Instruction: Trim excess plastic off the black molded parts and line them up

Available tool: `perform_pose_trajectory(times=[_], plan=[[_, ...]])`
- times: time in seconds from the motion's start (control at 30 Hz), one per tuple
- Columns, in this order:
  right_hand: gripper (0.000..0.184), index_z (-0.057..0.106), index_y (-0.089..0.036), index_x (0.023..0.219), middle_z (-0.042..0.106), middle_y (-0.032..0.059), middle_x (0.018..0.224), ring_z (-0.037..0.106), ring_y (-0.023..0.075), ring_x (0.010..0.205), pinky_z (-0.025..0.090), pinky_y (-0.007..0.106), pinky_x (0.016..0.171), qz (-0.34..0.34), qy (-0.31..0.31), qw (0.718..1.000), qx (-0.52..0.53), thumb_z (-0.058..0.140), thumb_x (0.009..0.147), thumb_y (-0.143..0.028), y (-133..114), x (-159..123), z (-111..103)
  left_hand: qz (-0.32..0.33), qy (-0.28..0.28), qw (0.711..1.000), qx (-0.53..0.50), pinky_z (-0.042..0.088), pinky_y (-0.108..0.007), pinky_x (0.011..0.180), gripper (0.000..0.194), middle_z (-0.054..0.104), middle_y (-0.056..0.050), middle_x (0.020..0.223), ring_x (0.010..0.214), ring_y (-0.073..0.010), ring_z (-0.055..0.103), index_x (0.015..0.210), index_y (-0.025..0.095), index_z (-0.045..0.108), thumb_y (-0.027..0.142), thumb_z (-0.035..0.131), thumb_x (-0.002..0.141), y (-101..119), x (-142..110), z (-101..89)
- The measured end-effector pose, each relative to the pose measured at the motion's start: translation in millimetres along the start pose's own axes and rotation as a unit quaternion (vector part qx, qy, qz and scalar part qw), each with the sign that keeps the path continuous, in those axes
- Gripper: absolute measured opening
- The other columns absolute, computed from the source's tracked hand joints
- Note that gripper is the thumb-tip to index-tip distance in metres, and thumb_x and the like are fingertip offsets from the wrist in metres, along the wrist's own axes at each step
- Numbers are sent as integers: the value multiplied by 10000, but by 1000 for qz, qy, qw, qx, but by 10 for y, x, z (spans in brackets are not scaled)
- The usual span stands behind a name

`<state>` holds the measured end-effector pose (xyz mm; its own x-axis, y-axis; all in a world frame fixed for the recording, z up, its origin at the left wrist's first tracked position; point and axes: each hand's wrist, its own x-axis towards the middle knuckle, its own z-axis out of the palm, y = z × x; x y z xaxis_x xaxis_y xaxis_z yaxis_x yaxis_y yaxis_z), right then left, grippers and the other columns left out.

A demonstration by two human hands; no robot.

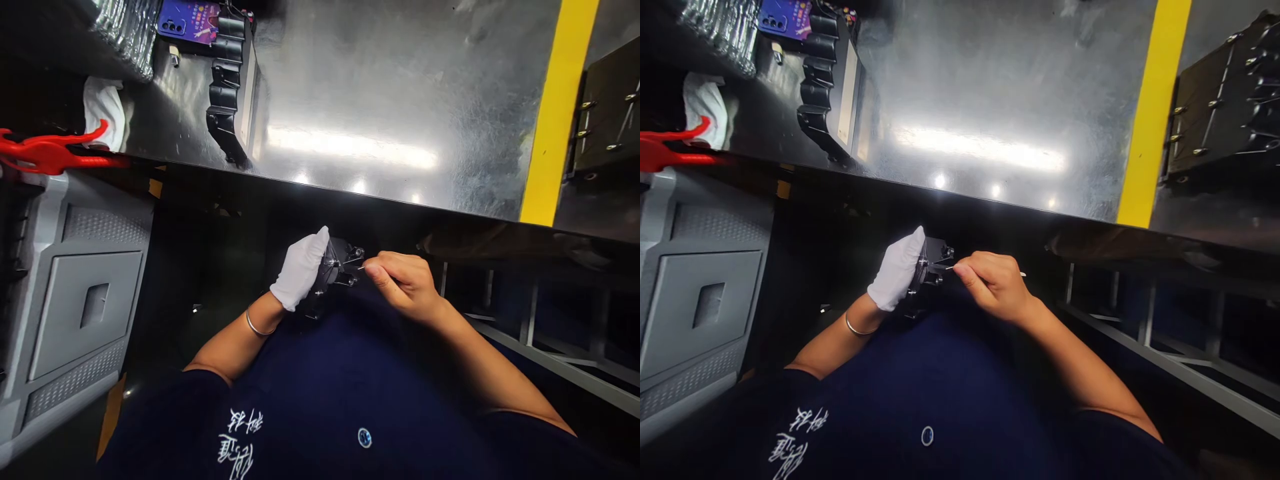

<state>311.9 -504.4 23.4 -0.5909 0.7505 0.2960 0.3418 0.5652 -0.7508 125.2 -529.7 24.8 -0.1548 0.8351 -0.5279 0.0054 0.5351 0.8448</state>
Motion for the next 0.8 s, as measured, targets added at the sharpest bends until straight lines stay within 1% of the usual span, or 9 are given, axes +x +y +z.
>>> perform_pose_trajectory(times=[0.07,0.13,0.3,0.4,0.5,0.57,0.63,0.7,0.8], plan=[[234,630,-166,748,524,-13,551,475,84,492,386,216,499,2,31,999,-23,494,936,-195,-7,12,-27,29,19,999,14,399,-255,593,513,473,28,604,594,-108,423,617,182,489,632,469,861,6,-2,-6],[214,629,-164,747,519,-16,548,468,84,492,382,221,505,3,41,998,-48,517,926,-195,-21,15,-31,51,34,998,33,389,-253,587,510,446,32,595,588,-105,408,604,186,469,618,456,874,5,-3,-14],[323,532,-175,627,456,-39,536,411,65,470,350,207,481,41,-45,998,26,489,945,-210,-78,14,-71,86,56,994,35,353,-234,544,506,362,52,572,559,-86,340,557,197,376,578,540,848,-5,-3,-15],[347,503,-178,601,424,-49,531,380,60,464,327,201,463,65,-95,989,88,489,946,-210,-84,4,-161,89,47,995,27,350,-224,536,496,375,57,570,547,-78,340,552,191,400,561,598,815,20,-24,0],[324,565,-170,663,489,-34,558,449,66,492,367,197,491,43,-159,966,197,462,965,-232,-62,-14,-242,102,37,994,27,353,-222,541,452,423,51,575,550,-79,370,574,184,464,534,599,827,66,-53,25],[335,604,-166,748,520,-21,575,481,78,504,385,206,502,19,-151,956,253,409,990,-291,-48,-24,-252,119,46,991,29,348,-221,539,439,412,53,569,548,-79,368,576,185,457,506,588,846,89,-66,42],[357,605,-160,782,509,-16,575,463,88,499,366,221,488,1,-95,973,210,415,984,-384,-42,-29,-220,133,58,989,30,342,-221,538,428,397,55,563,546,-78,360,577,188,445,479,576,863,93,-70,54],[396,565,-165,697,457,-25,548,410,92,491,324,238,475,-22,-47,995,86,503,928,-481,-37,-29,-169,136,63,988,33,339,-221,539,415,398,56,563,549,-79,360,585,188,451,466,573,869,76,-69,54],[472,453,-187,542,387,-36,499,360,93,483,278,258,470,-64,-38,996,-56,602,865,-497,-22,-20,-116,133,60,989,29,346,-222,545,419,415,55,565,554,-79,377,593,185,469,484,568,869,34,-38,38]])
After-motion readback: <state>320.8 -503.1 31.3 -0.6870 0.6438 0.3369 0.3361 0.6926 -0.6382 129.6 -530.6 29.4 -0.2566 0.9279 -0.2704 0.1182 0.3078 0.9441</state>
